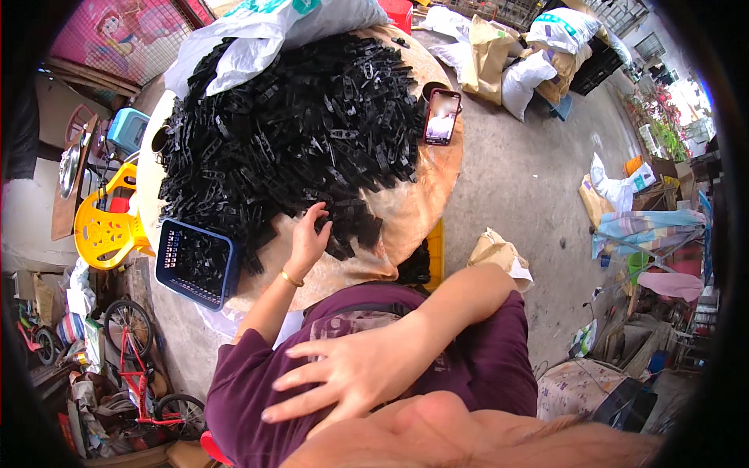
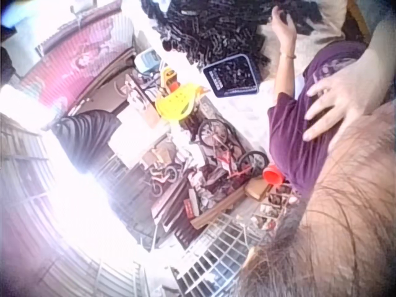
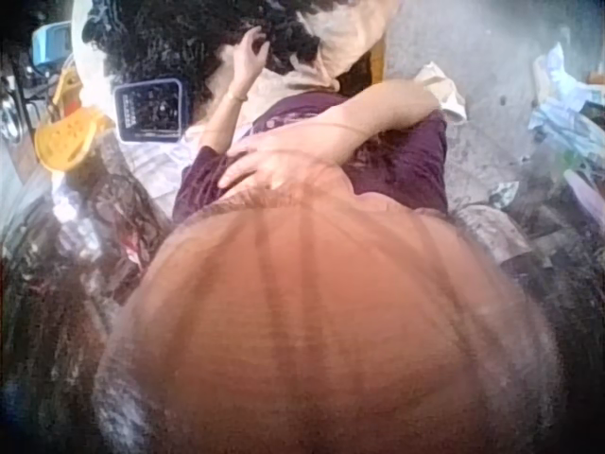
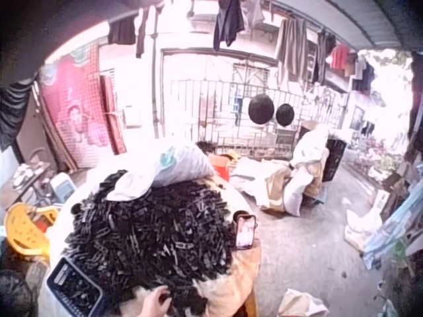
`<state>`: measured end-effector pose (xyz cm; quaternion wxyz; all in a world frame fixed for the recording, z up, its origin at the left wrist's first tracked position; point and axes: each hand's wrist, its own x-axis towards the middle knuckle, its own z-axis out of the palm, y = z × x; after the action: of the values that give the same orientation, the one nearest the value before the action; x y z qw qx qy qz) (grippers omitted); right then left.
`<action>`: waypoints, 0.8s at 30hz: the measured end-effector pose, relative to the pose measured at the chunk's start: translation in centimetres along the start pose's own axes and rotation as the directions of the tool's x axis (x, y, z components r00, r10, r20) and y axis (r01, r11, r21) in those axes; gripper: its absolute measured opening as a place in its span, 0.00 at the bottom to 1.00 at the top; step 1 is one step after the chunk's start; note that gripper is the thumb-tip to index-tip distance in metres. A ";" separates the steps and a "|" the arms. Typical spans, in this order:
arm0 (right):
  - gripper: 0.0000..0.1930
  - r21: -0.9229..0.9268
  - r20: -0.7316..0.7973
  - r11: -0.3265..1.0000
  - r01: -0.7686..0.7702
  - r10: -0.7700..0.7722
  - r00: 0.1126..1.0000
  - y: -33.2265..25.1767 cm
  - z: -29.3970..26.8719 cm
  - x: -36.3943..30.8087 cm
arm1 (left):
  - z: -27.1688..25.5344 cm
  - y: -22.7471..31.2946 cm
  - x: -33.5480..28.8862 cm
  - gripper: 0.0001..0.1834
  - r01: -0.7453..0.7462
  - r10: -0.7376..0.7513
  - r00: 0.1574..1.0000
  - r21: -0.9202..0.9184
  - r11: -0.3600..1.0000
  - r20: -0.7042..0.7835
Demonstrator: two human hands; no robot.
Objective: The person picks up black plastic components from a pile on the table and fits them together by hand, assembling multiple pieces.
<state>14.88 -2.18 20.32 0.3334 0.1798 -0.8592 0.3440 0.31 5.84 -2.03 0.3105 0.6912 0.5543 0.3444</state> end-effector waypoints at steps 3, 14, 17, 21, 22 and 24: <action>0.16 -0.217 -0.069 0.974 0.073 -0.090 0.994 -0.3 1.8 2.8 | 0.1 0.2 0.1 0.22 -0.015 0.015 1.000 -0.013 1.000 0.005; 0.14 -0.098 0.010 0.991 0.087 -0.086 0.996 0.3 1.3 2.0 | 0.5 0.5 0.1 0.23 -0.022 0.021 0.999 0.004 1.000 0.041; 0.14 0.067 0.064 0.997 0.024 -0.028 0.998 -0.2 0.3 -0.7 | 0.4 0.5 0.1 0.23 0.007 -0.006 0.999 -0.022 1.000 0.049; 0.16 0.234 0.103 0.968 -0.085 0.062 0.993 -0.9 -0.5 -3.8 | 0.3 0.3 -0.1 0.22 0.007 -0.007 0.999 -0.008 1.000 0.036; 0.16 0.238 0.106 0.968 -0.085 0.061 0.993 -1.0 -0.8 -4.2 | 0.4 0.1 -0.1 0.22 -0.002 0.003 0.999 -0.015 1.000 0.033; 0.17 0.362 0.160 0.925 -0.118 0.063 0.985 -1.1 -0.9 -4.9 | 0.5 0.0 -0.1 0.22 -0.009 0.009 0.999 -0.022 1.000 0.032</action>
<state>19.41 -1.89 17.91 0.2136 0.2241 -0.8084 0.5006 0.67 5.68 -2.34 0.3255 0.6957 0.5422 0.3408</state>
